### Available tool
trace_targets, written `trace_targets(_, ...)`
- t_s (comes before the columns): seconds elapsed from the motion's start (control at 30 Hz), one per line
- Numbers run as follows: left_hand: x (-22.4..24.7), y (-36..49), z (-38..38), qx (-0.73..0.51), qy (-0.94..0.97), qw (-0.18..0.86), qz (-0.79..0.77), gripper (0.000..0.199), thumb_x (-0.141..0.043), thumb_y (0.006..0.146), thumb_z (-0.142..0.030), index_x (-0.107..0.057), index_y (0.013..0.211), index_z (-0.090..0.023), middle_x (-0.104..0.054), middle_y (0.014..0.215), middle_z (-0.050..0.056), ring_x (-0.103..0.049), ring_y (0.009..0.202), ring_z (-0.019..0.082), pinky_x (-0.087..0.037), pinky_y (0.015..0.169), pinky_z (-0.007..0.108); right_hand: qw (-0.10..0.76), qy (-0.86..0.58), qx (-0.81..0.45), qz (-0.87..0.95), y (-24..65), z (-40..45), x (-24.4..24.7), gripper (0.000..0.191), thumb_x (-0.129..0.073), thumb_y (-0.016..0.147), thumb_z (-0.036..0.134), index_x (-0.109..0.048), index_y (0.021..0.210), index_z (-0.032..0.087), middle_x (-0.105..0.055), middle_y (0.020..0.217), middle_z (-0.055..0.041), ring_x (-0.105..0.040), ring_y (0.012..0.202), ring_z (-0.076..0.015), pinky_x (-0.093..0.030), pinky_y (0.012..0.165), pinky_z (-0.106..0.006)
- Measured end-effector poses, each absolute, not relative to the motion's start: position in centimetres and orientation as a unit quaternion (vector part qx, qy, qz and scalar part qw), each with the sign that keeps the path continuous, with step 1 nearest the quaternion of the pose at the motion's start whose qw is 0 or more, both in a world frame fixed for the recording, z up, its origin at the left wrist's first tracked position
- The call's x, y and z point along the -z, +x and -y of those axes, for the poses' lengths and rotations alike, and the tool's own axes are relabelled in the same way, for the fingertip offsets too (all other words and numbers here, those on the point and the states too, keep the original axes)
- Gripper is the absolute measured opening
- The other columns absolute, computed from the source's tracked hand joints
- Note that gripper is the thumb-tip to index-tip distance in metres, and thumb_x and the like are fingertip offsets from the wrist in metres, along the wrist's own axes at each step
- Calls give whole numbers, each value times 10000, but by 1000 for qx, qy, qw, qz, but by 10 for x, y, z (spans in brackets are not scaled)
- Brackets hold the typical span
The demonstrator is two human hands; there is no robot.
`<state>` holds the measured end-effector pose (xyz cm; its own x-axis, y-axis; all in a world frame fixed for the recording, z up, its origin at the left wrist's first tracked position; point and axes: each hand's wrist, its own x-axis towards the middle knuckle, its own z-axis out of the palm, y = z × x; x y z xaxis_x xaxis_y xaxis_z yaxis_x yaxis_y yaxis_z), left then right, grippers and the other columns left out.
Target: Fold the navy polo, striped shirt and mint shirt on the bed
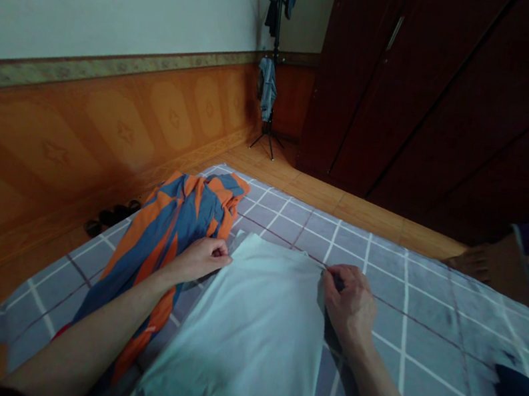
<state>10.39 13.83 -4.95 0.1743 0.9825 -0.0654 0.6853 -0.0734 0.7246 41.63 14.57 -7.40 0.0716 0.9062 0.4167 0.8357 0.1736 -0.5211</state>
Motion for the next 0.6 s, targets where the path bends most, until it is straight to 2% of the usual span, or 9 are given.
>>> trace_targets(0.13, 46, 109, -137, -225, 701, 310, -602, 209, -548, 761, -338, -558, 633, -173, -512, 570, -37, -461, 548, 119, -319, 507, 207, 364, -637, -56, 677, 415, -146, 74, 298, -424, 844, 370, -649, 788, 184, -628, 852, -68, -558, 809, -220, -408, 708, -328)
trace_targets(0.27, 43, 121, -139, -249, 689, 269, -626, 243, -509, 791, -382, -568, 686, -171, -541, 618, -27, -477, 580, 123, -338, 544, 214, 365, -635, -63, 678, 415, -146, 75, 316, -426, 843, 393, -660, 803, 184, -628, 857, -66, -562, 814, -225, -411, 702, -332)
trace_targets(0.47, 45, 126, -146, -263, 673, 228, -653, 149, -524, 742, -261, -525, 619, -178, -513, 563, -40, -472, 542, 113, -336, 538, 212, 362, -629, -62, 685, 415, -146, 75, 317, -437, 851, 403, -662, 825, 180, -627, 867, -65, -563, 828, -224, -420, 714, -330)
trace_targets(0.6, 51, 130, -150, -279, 666, 203, -662, 126, -540, 761, -285, -595, 733, -176, -603, 666, -19, -538, 606, 124, -386, 586, 214, 356, -624, -56, 693, 414, -146, 74, 293, -457, 845, 388, -664, 836, 182, -631, 877, -63, -565, 856, -230, -422, 727, -331)
